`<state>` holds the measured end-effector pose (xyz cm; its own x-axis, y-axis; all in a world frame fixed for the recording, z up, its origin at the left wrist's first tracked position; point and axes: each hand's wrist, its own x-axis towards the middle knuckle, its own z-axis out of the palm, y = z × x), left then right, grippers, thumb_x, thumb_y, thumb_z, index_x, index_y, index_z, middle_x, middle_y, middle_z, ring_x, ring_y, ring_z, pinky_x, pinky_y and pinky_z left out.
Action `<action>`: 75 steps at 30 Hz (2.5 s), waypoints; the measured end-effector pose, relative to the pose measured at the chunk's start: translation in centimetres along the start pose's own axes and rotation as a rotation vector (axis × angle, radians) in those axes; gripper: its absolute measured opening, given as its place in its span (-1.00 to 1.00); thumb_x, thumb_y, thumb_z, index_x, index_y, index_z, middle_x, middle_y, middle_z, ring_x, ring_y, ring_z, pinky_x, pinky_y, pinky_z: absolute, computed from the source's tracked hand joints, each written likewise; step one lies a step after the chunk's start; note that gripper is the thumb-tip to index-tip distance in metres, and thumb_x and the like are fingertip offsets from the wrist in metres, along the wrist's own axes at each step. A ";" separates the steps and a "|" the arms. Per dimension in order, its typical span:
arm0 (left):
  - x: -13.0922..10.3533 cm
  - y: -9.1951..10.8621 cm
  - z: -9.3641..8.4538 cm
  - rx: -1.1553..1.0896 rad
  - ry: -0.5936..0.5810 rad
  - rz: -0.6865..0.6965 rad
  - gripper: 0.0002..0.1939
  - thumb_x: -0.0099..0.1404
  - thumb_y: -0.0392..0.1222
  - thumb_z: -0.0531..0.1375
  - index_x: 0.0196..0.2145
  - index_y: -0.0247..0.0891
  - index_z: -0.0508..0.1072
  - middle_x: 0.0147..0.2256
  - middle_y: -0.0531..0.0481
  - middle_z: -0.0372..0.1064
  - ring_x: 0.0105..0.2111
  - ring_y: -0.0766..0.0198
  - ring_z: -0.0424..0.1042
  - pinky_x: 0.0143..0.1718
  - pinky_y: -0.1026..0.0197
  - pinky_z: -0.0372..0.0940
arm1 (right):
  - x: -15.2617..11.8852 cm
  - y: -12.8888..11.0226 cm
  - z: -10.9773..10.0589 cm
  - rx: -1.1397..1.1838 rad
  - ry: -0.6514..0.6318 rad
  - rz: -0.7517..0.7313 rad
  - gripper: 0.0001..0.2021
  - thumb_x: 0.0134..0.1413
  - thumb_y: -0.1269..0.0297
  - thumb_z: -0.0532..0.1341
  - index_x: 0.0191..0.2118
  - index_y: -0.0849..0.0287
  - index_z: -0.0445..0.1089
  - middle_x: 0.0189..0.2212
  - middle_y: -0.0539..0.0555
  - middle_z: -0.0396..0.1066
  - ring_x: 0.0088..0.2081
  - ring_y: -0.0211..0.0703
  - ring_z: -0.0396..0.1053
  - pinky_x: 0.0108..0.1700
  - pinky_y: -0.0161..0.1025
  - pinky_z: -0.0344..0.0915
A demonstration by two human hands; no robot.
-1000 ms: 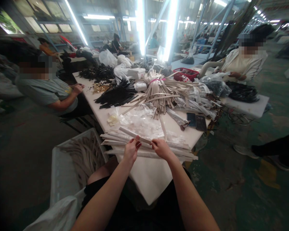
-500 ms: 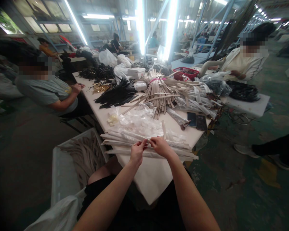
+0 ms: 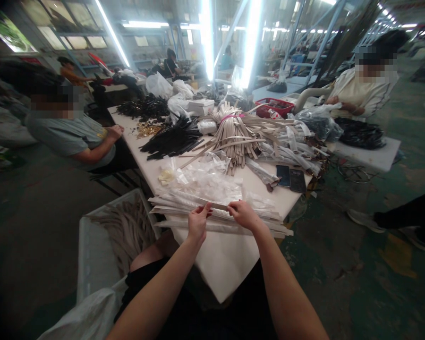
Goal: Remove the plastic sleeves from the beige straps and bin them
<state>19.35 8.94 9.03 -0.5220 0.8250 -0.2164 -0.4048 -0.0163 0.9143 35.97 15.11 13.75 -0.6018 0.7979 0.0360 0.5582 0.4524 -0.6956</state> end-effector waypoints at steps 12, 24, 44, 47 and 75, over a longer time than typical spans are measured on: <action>0.2 -0.2 -0.1 0.123 -0.050 0.002 -0.59 0.04 0.11 0.43 -0.49 -0.36 0.57 -0.53 -0.10 0.46 -0.53 0.27 0.39 -0.44 0.26 0.25 | 0.5 0.3 -0.4 0.024 -0.004 -0.015 -0.75 0.24 0.28 0.12 -0.41 0.14 0.49 -0.51 -0.01 0.48 -0.43 -0.19 0.35 0.06 -0.14 0.17; 1.3 -0.2 -2.0 -0.012 -0.213 -0.249 -0.46 0.13 0.28 0.29 -0.34 -0.36 0.53 -0.35 -0.25 0.54 -0.52 0.23 0.46 -0.48 0.23 0.28 | 0.2 1.0 -1.2 0.065 -0.021 -0.018 -0.74 0.23 0.25 0.13 -0.44 0.14 0.48 -0.52 0.00 0.47 -0.40 -0.16 0.35 0.00 -0.16 0.19; -0.7 -1.6 0.2 0.113 -0.271 -0.049 -0.53 0.15 0.20 0.33 -0.45 -0.35 0.58 -0.49 -0.15 0.49 -0.54 0.25 0.41 -0.44 0.21 0.29 | 0.2 0.9 -0.7 -0.003 -0.035 -0.052 -0.73 0.24 0.24 0.12 -0.44 0.16 0.46 -0.50 0.02 0.48 -0.41 -0.19 0.37 -0.02 -0.19 0.20; 0.2 -1.2 -0.1 0.076 -0.169 -0.022 -0.53 0.15 0.20 0.32 -0.41 -0.36 0.58 -0.46 -0.14 0.50 -0.51 0.26 0.42 -0.42 0.23 0.30 | 0.2 1.9 -1.0 -0.093 -0.002 0.004 -0.78 0.22 0.27 0.14 -0.41 0.15 0.46 -0.48 0.01 0.49 -0.37 -0.17 0.40 0.19 -0.06 0.04; 1.1 -0.7 -1.0 -0.209 -0.162 -0.272 -0.62 0.18 0.08 0.29 -0.21 -0.29 0.44 -0.45 0.00 0.46 -0.51 0.22 0.50 -0.43 0.19 0.37 | -4.0 3.0 -3.1 0.203 -0.083 0.121 -0.73 0.17 0.13 0.15 -0.44 0.19 0.39 -0.57 -0.05 0.27 -0.49 -0.27 0.18 -0.41 -0.32 0.07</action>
<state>18.32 9.29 7.83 -0.2560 0.8934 -0.3691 -0.6656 0.1140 0.7376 41.80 14.53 13.73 -0.5872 0.8020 -0.1099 0.5077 0.2592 -0.8216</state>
